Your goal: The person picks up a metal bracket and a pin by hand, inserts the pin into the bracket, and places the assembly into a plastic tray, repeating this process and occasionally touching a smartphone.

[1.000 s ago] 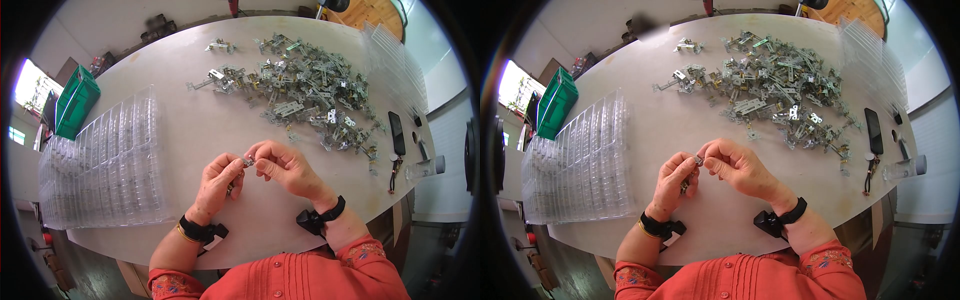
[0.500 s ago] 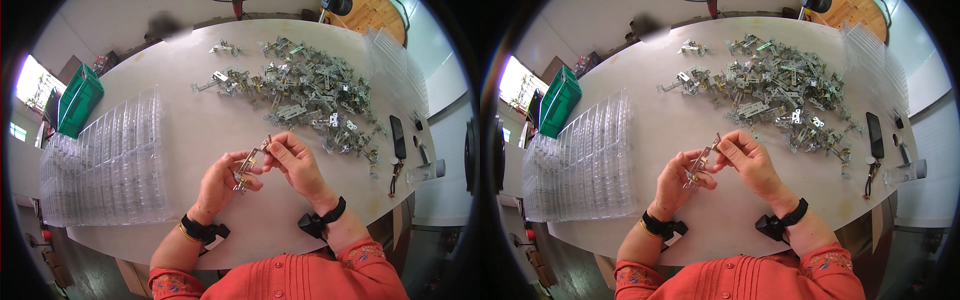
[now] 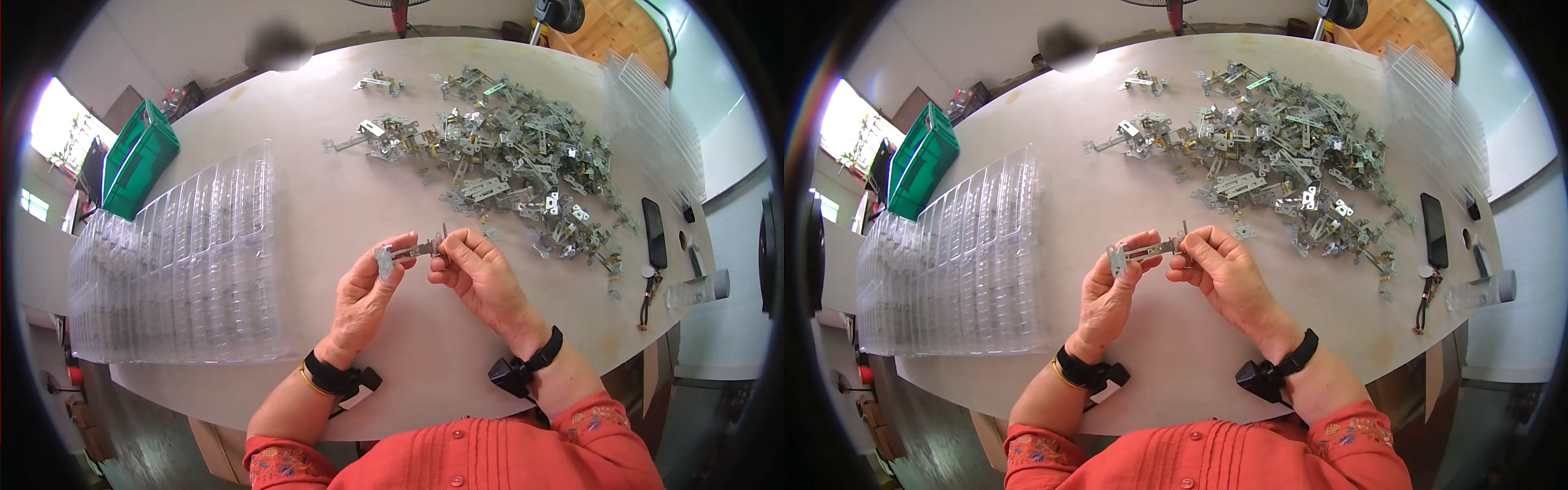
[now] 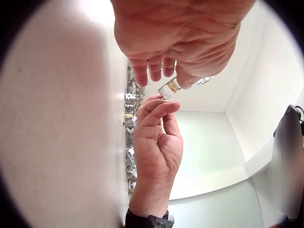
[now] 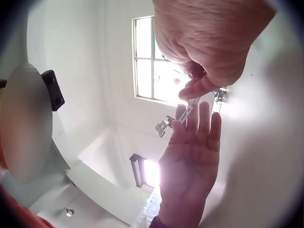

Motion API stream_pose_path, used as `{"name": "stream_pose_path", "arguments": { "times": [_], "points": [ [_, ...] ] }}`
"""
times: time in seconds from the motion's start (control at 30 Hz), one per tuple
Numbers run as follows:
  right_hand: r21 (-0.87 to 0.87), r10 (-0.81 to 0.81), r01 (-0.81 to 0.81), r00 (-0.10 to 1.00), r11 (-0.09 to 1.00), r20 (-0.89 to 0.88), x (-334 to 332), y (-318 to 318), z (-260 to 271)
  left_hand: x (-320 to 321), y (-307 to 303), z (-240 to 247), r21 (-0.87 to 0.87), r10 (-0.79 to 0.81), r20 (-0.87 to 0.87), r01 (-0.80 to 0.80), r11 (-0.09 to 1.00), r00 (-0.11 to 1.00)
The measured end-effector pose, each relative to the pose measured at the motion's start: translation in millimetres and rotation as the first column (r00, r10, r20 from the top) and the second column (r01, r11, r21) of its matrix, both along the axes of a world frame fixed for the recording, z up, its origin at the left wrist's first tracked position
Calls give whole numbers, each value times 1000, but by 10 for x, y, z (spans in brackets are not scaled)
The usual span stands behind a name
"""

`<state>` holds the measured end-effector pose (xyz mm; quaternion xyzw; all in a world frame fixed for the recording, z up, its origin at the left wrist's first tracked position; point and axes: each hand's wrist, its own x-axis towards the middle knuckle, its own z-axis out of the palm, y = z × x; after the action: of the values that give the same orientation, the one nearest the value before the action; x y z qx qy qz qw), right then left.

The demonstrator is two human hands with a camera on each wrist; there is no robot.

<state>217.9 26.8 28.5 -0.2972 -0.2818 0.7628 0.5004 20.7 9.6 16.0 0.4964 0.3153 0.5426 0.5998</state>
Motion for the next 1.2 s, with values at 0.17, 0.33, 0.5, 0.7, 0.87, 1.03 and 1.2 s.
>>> {"name": "stream_pose_path", "arguments": {
  "times": [0.17, 0.33, 0.5, 0.7, 0.87, 1.03, 1.2],
  "points": [
    [13, 72, -78, 967, 997, 244, -15, -10, 65, -40, 12, -54, -57, 27, 19, -26, 998, 999],
    [148, -40, -28, 899, 989, 436, -31, 6, 29, -45, 9, -37, -168, -9, 128, 31, 985, 992],
    [166, -74, -21, 836, 986, 544, -33, 37, 87, -47, 7, 40, -231, 23, 99, 0, 973, 995],
    [179, 12, -145, 808, 973, 589, -43, 184, 336, -50, 12, 45, -306, 3, 84, 23, 952, 996],
    [164, 84, -189, 862, 968, 500, -81, 213, 337, -76, 5, 101, -399, 48, 58, -21, 917, 997],
    [133, 130, -223, 858, 966, 497, -89, 149, 333, -39, 8, 131, -440, 67, 62, -33, 897, 996],
    [133, 158, -254, 856, 958, 492, -54, 127, 354, -33, 17, 121, -436, 49, 45, -25, 900, 998]
  ]
}}
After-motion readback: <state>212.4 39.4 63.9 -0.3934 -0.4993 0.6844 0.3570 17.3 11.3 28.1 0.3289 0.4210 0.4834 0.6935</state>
